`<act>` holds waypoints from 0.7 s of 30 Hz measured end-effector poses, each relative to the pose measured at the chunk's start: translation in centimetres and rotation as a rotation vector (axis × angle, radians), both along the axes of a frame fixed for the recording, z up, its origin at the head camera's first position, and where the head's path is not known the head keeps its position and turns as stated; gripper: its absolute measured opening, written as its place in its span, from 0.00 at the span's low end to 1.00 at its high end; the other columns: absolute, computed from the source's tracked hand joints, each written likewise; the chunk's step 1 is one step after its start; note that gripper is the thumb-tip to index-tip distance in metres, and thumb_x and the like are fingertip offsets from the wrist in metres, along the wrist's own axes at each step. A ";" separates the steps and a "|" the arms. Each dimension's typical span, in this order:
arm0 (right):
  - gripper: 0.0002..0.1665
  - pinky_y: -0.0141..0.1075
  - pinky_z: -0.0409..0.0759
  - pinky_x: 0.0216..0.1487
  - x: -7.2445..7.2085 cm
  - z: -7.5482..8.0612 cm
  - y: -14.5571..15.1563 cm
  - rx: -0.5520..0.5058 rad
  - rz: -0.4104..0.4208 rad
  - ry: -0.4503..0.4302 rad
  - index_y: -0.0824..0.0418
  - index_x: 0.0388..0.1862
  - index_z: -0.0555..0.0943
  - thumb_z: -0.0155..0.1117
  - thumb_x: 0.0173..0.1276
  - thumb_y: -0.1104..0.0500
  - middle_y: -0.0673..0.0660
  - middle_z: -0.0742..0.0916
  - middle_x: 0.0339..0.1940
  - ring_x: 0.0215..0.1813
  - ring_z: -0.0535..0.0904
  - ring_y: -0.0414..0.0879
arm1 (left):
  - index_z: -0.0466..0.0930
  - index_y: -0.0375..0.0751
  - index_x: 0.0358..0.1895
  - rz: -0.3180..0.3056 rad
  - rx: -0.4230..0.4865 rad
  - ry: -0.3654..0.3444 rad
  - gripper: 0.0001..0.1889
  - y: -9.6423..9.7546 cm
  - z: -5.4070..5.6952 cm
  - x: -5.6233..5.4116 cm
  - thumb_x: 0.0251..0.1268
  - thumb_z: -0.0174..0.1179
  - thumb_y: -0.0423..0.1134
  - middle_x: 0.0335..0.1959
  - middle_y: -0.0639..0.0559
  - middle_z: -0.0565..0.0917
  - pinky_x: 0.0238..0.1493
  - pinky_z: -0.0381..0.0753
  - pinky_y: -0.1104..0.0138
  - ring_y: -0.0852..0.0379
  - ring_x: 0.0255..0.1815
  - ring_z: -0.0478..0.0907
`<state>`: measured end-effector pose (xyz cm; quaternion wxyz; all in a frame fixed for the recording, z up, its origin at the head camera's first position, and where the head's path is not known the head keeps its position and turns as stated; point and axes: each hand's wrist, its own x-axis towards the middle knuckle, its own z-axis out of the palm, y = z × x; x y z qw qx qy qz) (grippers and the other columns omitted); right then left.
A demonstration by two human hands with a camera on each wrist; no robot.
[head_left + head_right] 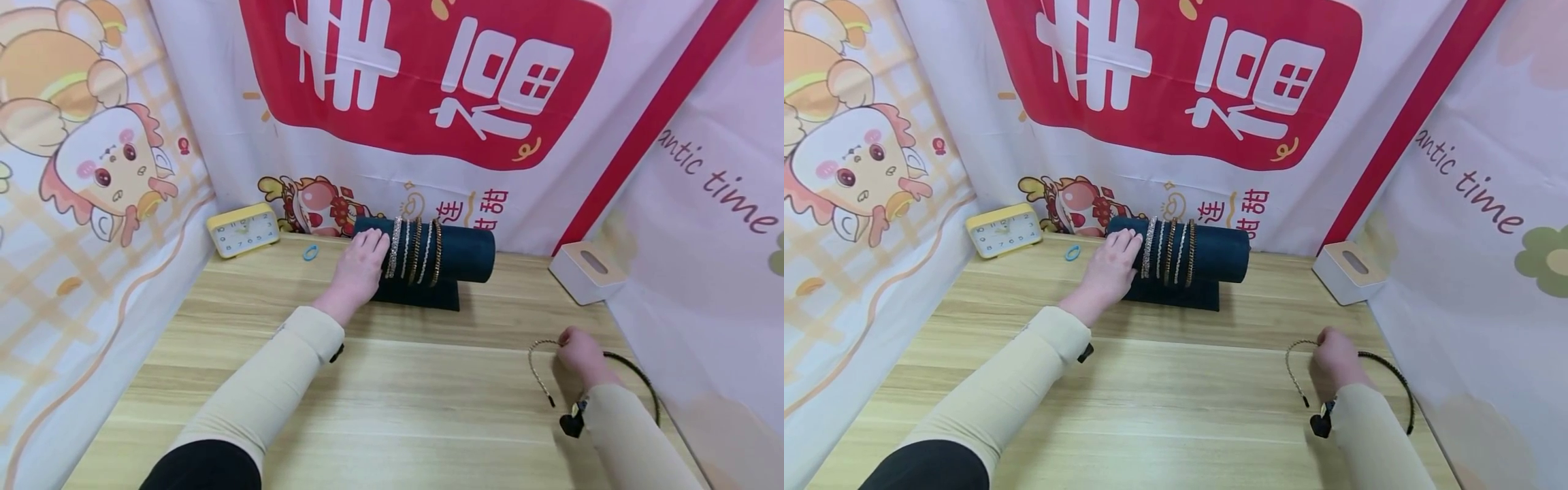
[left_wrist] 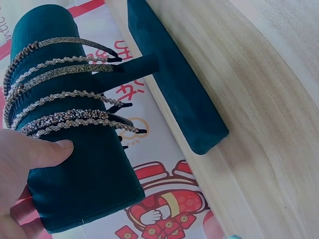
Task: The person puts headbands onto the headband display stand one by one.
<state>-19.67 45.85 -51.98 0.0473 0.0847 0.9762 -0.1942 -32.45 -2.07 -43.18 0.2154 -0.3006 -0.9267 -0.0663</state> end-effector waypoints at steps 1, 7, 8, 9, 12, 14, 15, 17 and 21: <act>0.12 0.55 0.76 0.41 0.0 0.0 0.0 0.007 0.005 0.006 0.72 0.37 0.76 0.59 0.53 0.67 0.68 0.81 0.35 0.39 0.77 0.62 | 0.66 0.33 0.69 0.001 -0.001 0.002 0.32 0.0 0.0 0.0 0.62 0.66 0.35 0.67 0.37 0.68 0.74 0.55 0.54 0.41 0.70 0.62; 0.05 0.52 0.76 0.38 -0.4 -0.5 -0.4 0.076 0.083 0.071 0.67 0.26 0.80 0.63 0.52 0.65 0.62 0.80 0.29 0.35 0.75 0.58 | 0.65 0.34 0.69 0.012 -0.014 -0.010 0.32 0.0 0.2 0.1 0.62 0.66 0.36 0.67 0.37 0.68 0.74 0.55 0.54 0.41 0.70 0.62; 0.04 0.52 0.75 0.38 -0.5 -0.6 -0.5 0.081 0.094 0.069 0.67 0.25 0.80 0.63 0.52 0.64 0.62 0.79 0.29 0.35 0.75 0.58 | 0.65 0.34 0.69 0.013 -0.016 -0.013 0.32 0.0 0.2 0.2 0.62 0.66 0.36 0.67 0.37 0.68 0.74 0.55 0.54 0.41 0.70 0.61; 0.04 0.52 0.75 0.39 -0.6 -0.6 -0.6 0.089 0.104 0.067 0.66 0.25 0.79 0.63 0.52 0.64 0.62 0.79 0.29 0.35 0.74 0.58 | 0.65 0.34 0.69 0.014 -0.017 -0.015 0.32 0.0 0.3 0.2 0.62 0.66 0.36 0.67 0.37 0.68 0.74 0.55 0.54 0.41 0.70 0.61; 0.06 0.52 0.75 0.38 -0.7 -0.7 -1.1 0.081 0.108 0.043 0.67 0.27 0.78 0.64 0.54 0.64 0.62 0.78 0.31 0.35 0.74 0.57 | 0.66 0.34 0.69 0.015 -0.016 -0.013 0.32 0.0 0.3 0.3 0.62 0.66 0.36 0.67 0.37 0.68 0.74 0.55 0.54 0.41 0.70 0.62; 0.07 0.51 0.75 0.37 -0.9 -0.6 -1.3 0.067 0.102 0.030 0.67 0.28 0.77 0.64 0.58 0.63 0.62 0.78 0.31 0.34 0.74 0.56 | 0.66 0.33 0.68 0.013 -0.016 -0.008 0.32 0.0 0.4 0.4 0.62 0.66 0.36 0.67 0.37 0.68 0.74 0.55 0.54 0.41 0.70 0.62; 0.08 0.49 0.75 0.36 -1.0 -0.5 -1.5 0.062 0.096 0.027 0.67 0.29 0.76 0.64 0.59 0.63 0.61 0.78 0.30 0.34 0.74 0.55 | 0.66 0.33 0.68 0.012 -0.014 -0.006 0.32 0.0 0.4 0.4 0.62 0.66 0.35 0.67 0.37 0.68 0.74 0.55 0.54 0.41 0.70 0.62; 0.08 0.47 0.74 0.33 -1.2 -0.1 -1.7 0.034 0.077 0.012 0.67 0.31 0.75 0.61 0.62 0.62 0.60 0.78 0.30 0.32 0.73 0.54 | 0.66 0.33 0.68 0.011 -0.013 -0.007 0.32 0.0 0.4 0.4 0.62 0.66 0.35 0.67 0.37 0.68 0.74 0.55 0.54 0.41 0.70 0.62; 0.07 0.44 0.72 0.30 -1.6 1.0 -1.9 -0.028 0.049 -0.015 0.66 0.36 0.71 0.55 0.67 0.62 0.59 0.77 0.29 0.31 0.73 0.53 | 0.66 0.34 0.69 0.010 -0.008 -0.008 0.32 0.0 0.3 0.3 0.63 0.66 0.35 0.67 0.37 0.68 0.74 0.55 0.54 0.41 0.70 0.61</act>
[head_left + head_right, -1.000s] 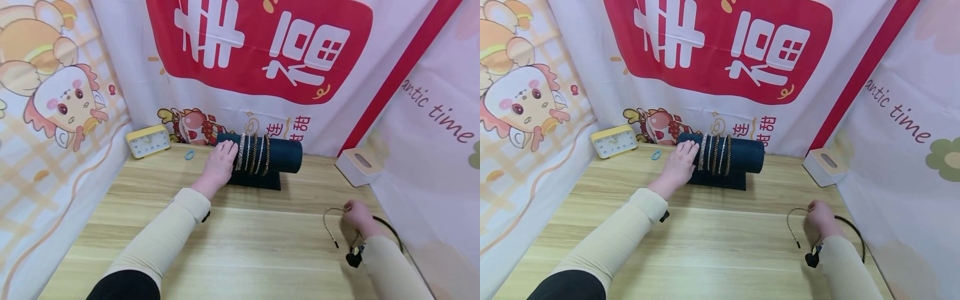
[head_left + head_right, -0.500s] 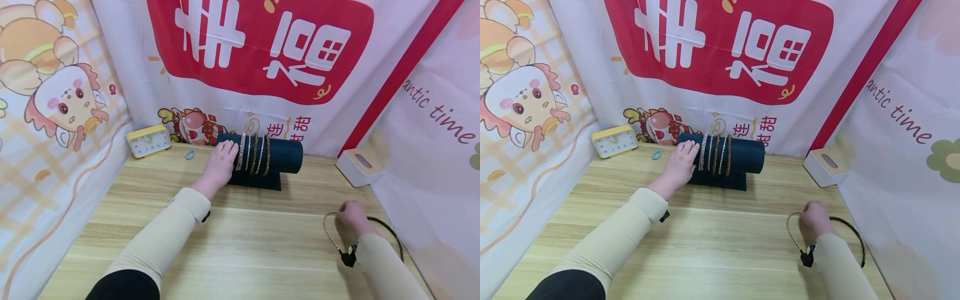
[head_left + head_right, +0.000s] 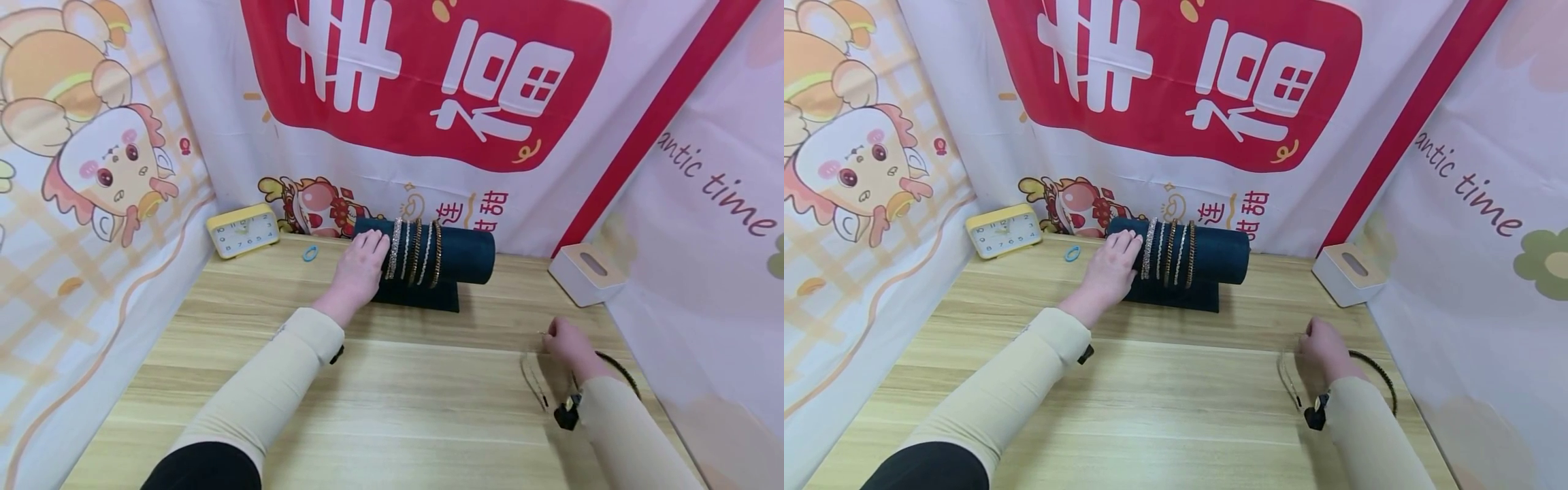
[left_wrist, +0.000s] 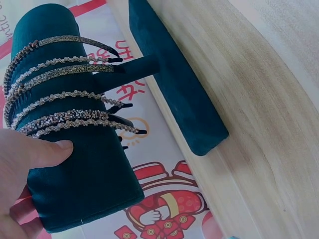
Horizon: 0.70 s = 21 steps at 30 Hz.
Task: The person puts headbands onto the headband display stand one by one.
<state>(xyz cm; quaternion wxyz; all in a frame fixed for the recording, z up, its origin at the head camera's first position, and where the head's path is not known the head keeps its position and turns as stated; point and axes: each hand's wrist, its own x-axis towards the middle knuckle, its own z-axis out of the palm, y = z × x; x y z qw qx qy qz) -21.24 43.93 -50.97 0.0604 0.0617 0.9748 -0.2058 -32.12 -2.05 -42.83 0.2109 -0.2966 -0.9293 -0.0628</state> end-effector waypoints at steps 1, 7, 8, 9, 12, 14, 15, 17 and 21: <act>0.07 0.44 0.72 0.29 -0.1 0.4 0.0 -0.024 -0.001 -0.002 0.67 0.38 0.71 0.53 0.67 0.63 0.60 0.77 0.30 0.31 0.73 0.53 | 0.66 0.34 0.69 0.001 0.000 0.002 0.32 0.0 0.0 0.0 0.63 0.66 0.35 0.67 0.37 0.68 0.74 0.55 0.54 0.41 0.70 0.62; 0.08 0.42 0.73 0.31 -0.4 2.2 0.7 -0.131 0.021 0.106 0.73 0.40 0.76 0.52 0.65 0.69 0.63 0.80 0.33 0.33 0.73 0.52 | 0.66 0.34 0.69 0.005 0.004 0.007 0.32 0.1 -0.1 0.0 0.63 0.66 0.35 0.67 0.37 0.68 0.74 0.55 0.54 0.41 0.70 0.61; 0.07 0.42 0.73 0.31 -0.5 2.6 0.8 -0.139 0.024 0.135 0.73 0.39 0.76 0.52 0.65 0.70 0.62 0.81 0.33 0.32 0.73 0.51 | 0.66 0.34 0.69 0.005 0.005 0.006 0.32 0.1 -0.1 0.0 0.63 0.66 0.35 0.67 0.37 0.68 0.74 0.55 0.54 0.41 0.70 0.61; 0.07 0.41 0.73 0.31 -0.4 3.1 0.8 -0.148 0.030 0.163 0.73 0.38 0.77 0.53 0.65 0.71 0.62 0.81 0.32 0.31 0.73 0.50 | 0.66 0.34 0.69 0.006 0.005 0.006 0.32 0.1 -0.1 0.0 0.63 0.66 0.35 0.67 0.37 0.68 0.74 0.55 0.54 0.41 0.70 0.61; 0.07 0.39 0.75 0.31 -0.5 4.9 0.9 -0.195 0.053 0.188 0.75 0.39 0.78 0.54 0.68 0.71 0.62 0.83 0.32 0.31 0.75 0.47 | 0.66 0.34 0.69 0.006 0.007 0.007 0.32 0.1 -0.1 -0.1 0.63 0.66 0.35 0.67 0.37 0.68 0.74 0.55 0.54 0.42 0.70 0.62; 0.08 0.39 0.79 0.33 -0.4 6.4 0.8 -0.273 0.072 0.135 0.77 0.43 0.77 0.55 0.71 0.70 0.62 0.84 0.34 0.32 0.77 0.46 | 0.66 0.34 0.69 0.007 0.009 0.006 0.32 0.1 -0.1 -0.1 0.63 0.66 0.35 0.67 0.37 0.68 0.74 0.55 0.54 0.42 0.70 0.62; 0.10 0.40 0.81 0.35 -0.4 7.2 0.7 -0.327 0.076 0.090 0.78 0.45 0.76 0.55 0.73 0.68 0.61 0.84 0.34 0.33 0.79 0.46 | 0.66 0.34 0.69 0.008 0.009 0.004 0.32 0.1 -0.1 -0.1 0.63 0.66 0.36 0.67 0.37 0.68 0.74 0.55 0.54 0.42 0.70 0.62; 0.12 0.41 0.84 0.37 -0.6 8.5 0.4 -0.436 0.067 -0.017 0.77 0.46 0.75 0.54 0.75 0.66 0.59 0.84 0.33 0.34 0.81 0.46 | 0.66 0.34 0.69 0.009 0.009 -0.001 0.32 0.1 -0.1 -0.1 0.63 0.66 0.36 0.67 0.38 0.68 0.74 0.55 0.54 0.42 0.70 0.62; 0.11 0.44 0.85 0.40 -0.9 10.6 -0.2 -0.628 -0.009 -0.191 0.70 0.44 0.75 0.52 0.78 0.61 0.54 0.85 0.31 0.33 0.83 0.45 | 0.66 0.34 0.69 0.010 0.003 -0.014 0.32 0.1 -0.1 -0.1 0.63 0.66 0.36 0.68 0.38 0.68 0.74 0.55 0.54 0.42 0.70 0.61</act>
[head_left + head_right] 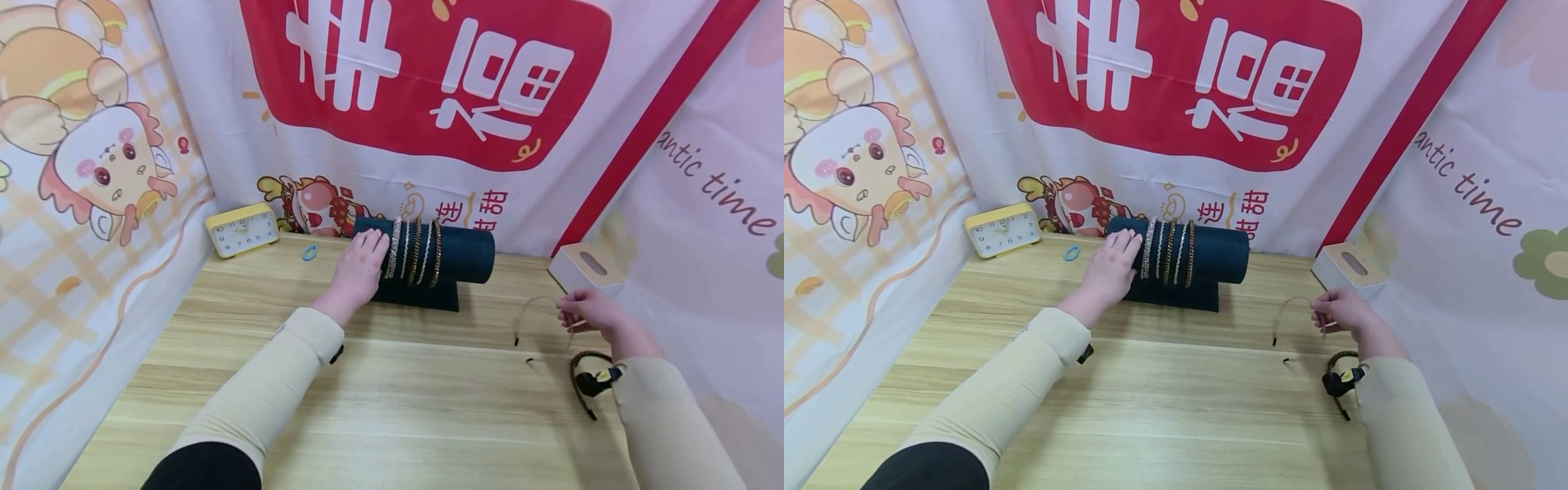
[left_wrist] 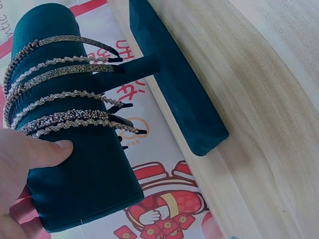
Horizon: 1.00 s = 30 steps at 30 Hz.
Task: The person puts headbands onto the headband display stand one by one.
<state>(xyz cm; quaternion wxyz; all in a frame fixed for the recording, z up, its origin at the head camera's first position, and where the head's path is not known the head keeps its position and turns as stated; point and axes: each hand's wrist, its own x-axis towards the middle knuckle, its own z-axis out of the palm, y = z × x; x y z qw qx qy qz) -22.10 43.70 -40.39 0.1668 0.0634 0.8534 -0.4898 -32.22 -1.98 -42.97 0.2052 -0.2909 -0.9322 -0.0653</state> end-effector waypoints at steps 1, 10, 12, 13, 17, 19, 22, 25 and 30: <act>0.10 0.44 0.85 0.40 -0.1 0.3 -0.2 -0.035 -0.014 -0.027 0.68 0.43 0.75 0.52 0.78 0.60 0.54 0.85 0.30 0.33 0.84 0.45 | 0.65 0.35 0.69 0.000 -0.002 -0.002 0.32 0.0 0.0 0.0 0.63 0.65 0.36 0.68 0.38 0.68 0.74 0.55 0.54 0.42 0.70 0.61; 0.13 0.37 0.84 0.44 -1.1 -0.3 -3.3 -0.409 -0.134 -0.124 0.59 0.39 0.85 0.52 0.79 0.61 0.54 0.88 0.35 0.37 0.85 0.43 | 0.66 0.34 0.69 -0.010 0.003 0.016 0.31 -0.2 -0.2 -0.1 0.63 0.65 0.35 0.67 0.37 0.68 0.74 0.56 0.55 0.41 0.70 0.62; 0.15 0.37 0.83 0.47 -1.3 -0.6 -4.0 -0.498 -0.141 -0.137 0.58 0.38 0.87 0.52 0.79 0.62 0.54 0.89 0.36 0.40 0.85 0.43 | 0.66 0.34 0.69 -0.013 0.002 0.017 0.31 -0.1 -0.2 -0.1 0.63 0.65 0.35 0.68 0.37 0.68 0.74 0.56 0.55 0.41 0.70 0.62; 0.16 0.37 0.83 0.48 -1.3 -0.6 -4.3 -0.546 -0.144 -0.140 0.58 0.38 0.87 0.51 0.79 0.62 0.54 0.89 0.37 0.41 0.85 0.44 | 0.66 0.34 0.69 -0.015 0.002 0.017 0.31 -0.1 -0.2 -0.1 0.63 0.65 0.35 0.68 0.37 0.68 0.74 0.56 0.55 0.41 0.70 0.62; 0.16 0.41 0.80 0.55 -1.6 -0.2 -5.4 -0.723 -0.165 -0.132 0.61 0.40 0.87 0.51 0.78 0.64 0.56 0.89 0.39 0.42 0.85 0.45 | 0.66 0.34 0.69 -0.018 0.010 0.011 0.31 -0.1 -0.1 -0.1 0.63 0.65 0.35 0.68 0.37 0.68 0.74 0.55 0.54 0.41 0.70 0.61; 0.16 0.44 0.79 0.56 -1.8 0.1 -5.8 -0.796 -0.161 -0.107 0.63 0.41 0.86 0.50 0.79 0.65 0.57 0.89 0.39 0.41 0.86 0.46 | 0.66 0.34 0.68 -0.018 0.016 0.012 0.31 -0.1 -0.1 -0.2 0.63 0.65 0.34 0.68 0.37 0.68 0.74 0.54 0.54 0.41 0.70 0.61; 0.17 0.45 0.79 0.57 -2.0 0.3 -6.3 -0.868 -0.118 -0.054 0.64 0.41 0.84 0.46 0.80 0.65 0.59 0.89 0.39 0.42 0.86 0.47 | 0.66 0.34 0.68 -0.022 0.018 0.020 0.31 -0.1 -0.1 -0.2 0.62 0.66 0.34 0.68 0.37 0.68 0.74 0.55 0.54 0.41 0.70 0.62; 0.19 0.43 0.80 0.56 -2.1 0.3 -6.7 -0.917 -0.103 -0.021 0.65 0.43 0.84 0.43 0.81 0.65 0.59 0.89 0.40 0.43 0.86 0.48 | 0.67 0.34 0.68 -0.025 0.016 0.026 0.31 -0.1 -0.1 -0.2 0.62 0.66 0.34 0.67 0.37 0.68 0.74 0.55 0.54 0.41 0.70 0.62; 0.15 0.42 0.81 0.55 -2.5 0.6 -7.7 -0.908 -0.202 -0.039 0.62 0.47 0.85 0.49 0.79 0.63 0.57 0.89 0.40 0.42 0.87 0.47 | 0.67 0.34 0.68 -0.024 0.008 0.026 0.30 -0.2 -0.1 -0.1 0.63 0.65 0.35 0.67 0.37 0.69 0.74 0.55 0.54 0.41 0.69 0.63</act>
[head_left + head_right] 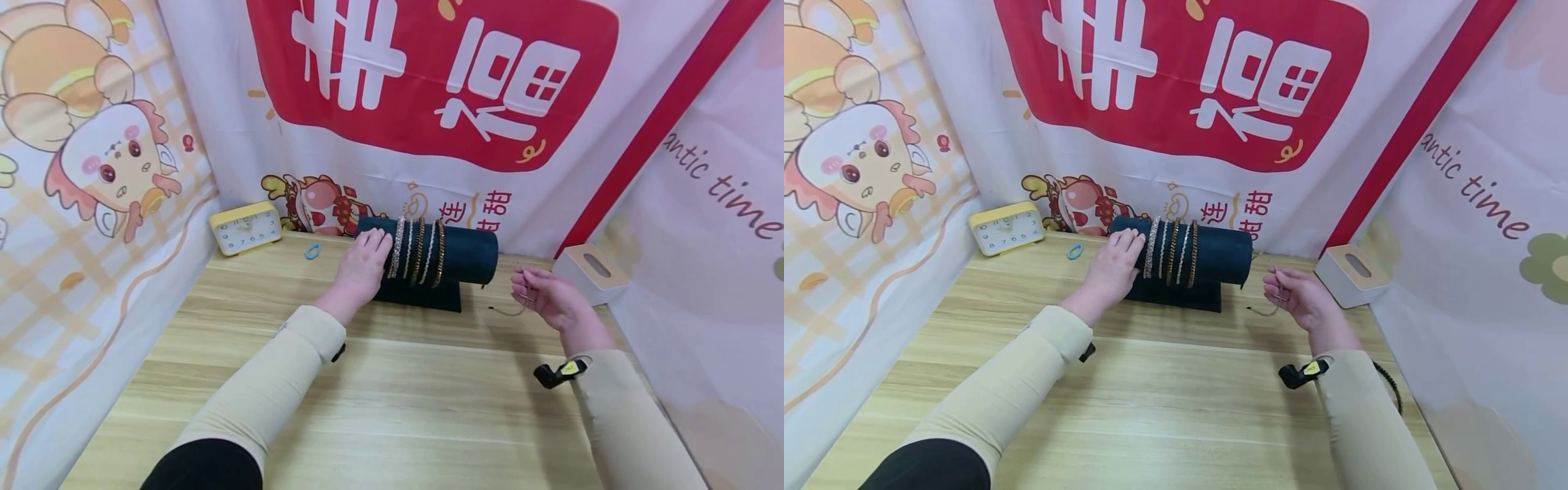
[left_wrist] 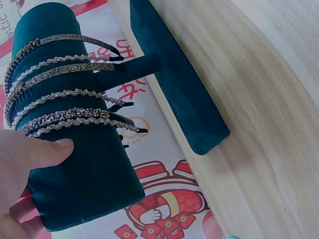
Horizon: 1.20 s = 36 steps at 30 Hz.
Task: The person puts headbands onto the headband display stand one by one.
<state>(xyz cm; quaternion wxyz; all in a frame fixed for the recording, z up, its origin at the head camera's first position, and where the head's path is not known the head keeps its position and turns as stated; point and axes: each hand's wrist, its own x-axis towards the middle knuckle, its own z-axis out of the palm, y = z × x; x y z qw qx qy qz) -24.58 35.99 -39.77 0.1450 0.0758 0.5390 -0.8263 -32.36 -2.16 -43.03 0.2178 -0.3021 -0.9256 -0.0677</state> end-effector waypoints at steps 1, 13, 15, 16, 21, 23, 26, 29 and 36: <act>0.14 0.43 0.81 0.54 -0.1 0.1 -0.2 0.001 -0.020 -0.013 0.61 0.48 0.84 0.50 0.79 0.62 0.56 0.89 0.40 0.42 0.87 0.47 | 0.67 0.34 0.68 0.001 -0.001 -0.002 0.30 0.0 0.0 0.0 0.63 0.65 0.35 0.67 0.37 0.69 0.74 0.55 0.54 0.41 0.69 0.63; 0.11 0.34 0.83 0.38 -1.7 1.3 -3.7 -0.086 -0.181 0.036 0.57 0.54 0.75 0.56 0.75 0.63 0.56 0.88 0.37 0.31 0.83 0.46 | 0.66 0.34 0.68 0.013 -0.007 -0.017 0.30 -0.1 0.1 0.1 0.64 0.65 0.36 0.67 0.37 0.68 0.74 0.56 0.54 0.41 0.70 0.62; 0.12 0.33 0.82 0.35 -2.1 1.4 -4.2 -0.082 -0.192 0.045 0.56 0.55 0.74 0.56 0.75 0.62 0.57 0.87 0.38 0.31 0.82 0.46 | 0.67 0.34 0.68 0.011 -0.004 -0.013 0.30 -0.1 0.1 0.1 0.64 0.65 0.36 0.67 0.37 0.68 0.73 0.56 0.54 0.41 0.70 0.63; 0.12 0.33 0.81 0.35 -2.2 1.4 -4.4 -0.082 -0.197 0.050 0.56 0.56 0.73 0.56 0.75 0.62 0.57 0.87 0.39 0.31 0.81 0.46 | 0.67 0.34 0.68 0.008 -0.002 -0.008 0.30 -0.1 0.1 0.0 0.63 0.65 0.36 0.67 0.37 0.69 0.73 0.56 0.54 0.41 0.69 0.63; 0.13 0.32 0.80 0.32 -2.9 1.6 -5.3 -0.110 -0.197 0.106 0.58 0.57 0.72 0.53 0.76 0.63 0.57 0.86 0.37 0.29 0.79 0.46 | 0.68 0.34 0.67 -0.001 0.012 0.029 0.30 0.0 -0.2 -0.1 0.61 0.66 0.34 0.66 0.37 0.70 0.73 0.58 0.54 0.41 0.68 0.64; 0.12 0.32 0.79 0.31 -3.1 1.5 -5.6 -0.126 -0.186 0.137 0.59 0.56 0.72 0.52 0.77 0.64 0.57 0.86 0.35 0.28 0.78 0.45 | 0.69 0.34 0.66 -0.001 0.017 0.044 0.30 0.0 -0.3 -0.2 0.60 0.66 0.33 0.65 0.37 0.71 0.72 0.58 0.54 0.41 0.68 0.65; 0.10 0.31 0.78 0.28 -3.3 1.5 -6.0 -0.151 -0.156 0.179 0.60 0.54 0.72 0.49 0.77 0.65 0.57 0.86 0.33 0.27 0.78 0.45 | 0.70 0.34 0.66 -0.001 0.025 0.054 0.30 0.1 -0.3 -0.2 0.59 0.67 0.33 0.65 0.37 0.71 0.72 0.59 0.54 0.41 0.67 0.65; 0.09 0.31 0.77 0.27 -3.6 1.3 -6.5 -0.168 -0.131 0.211 0.62 0.53 0.71 0.47 0.78 0.66 0.57 0.86 0.32 0.26 0.78 0.45 | 0.69 0.34 0.66 0.001 0.030 0.048 0.30 0.1 -0.3 -0.2 0.59 0.67 0.33 0.65 0.37 0.71 0.73 0.58 0.54 0.41 0.68 0.64; 0.09 0.31 0.78 0.28 -3.9 1.0 -7.0 -0.170 -0.087 0.245 0.63 0.54 0.68 0.45 0.79 0.67 0.58 0.85 0.32 0.26 0.78 0.45 | 0.68 0.34 0.67 0.004 0.010 0.033 0.30 0.1 -0.2 -0.2 0.60 0.66 0.33 0.66 0.37 0.70 0.73 0.57 0.54 0.41 0.68 0.64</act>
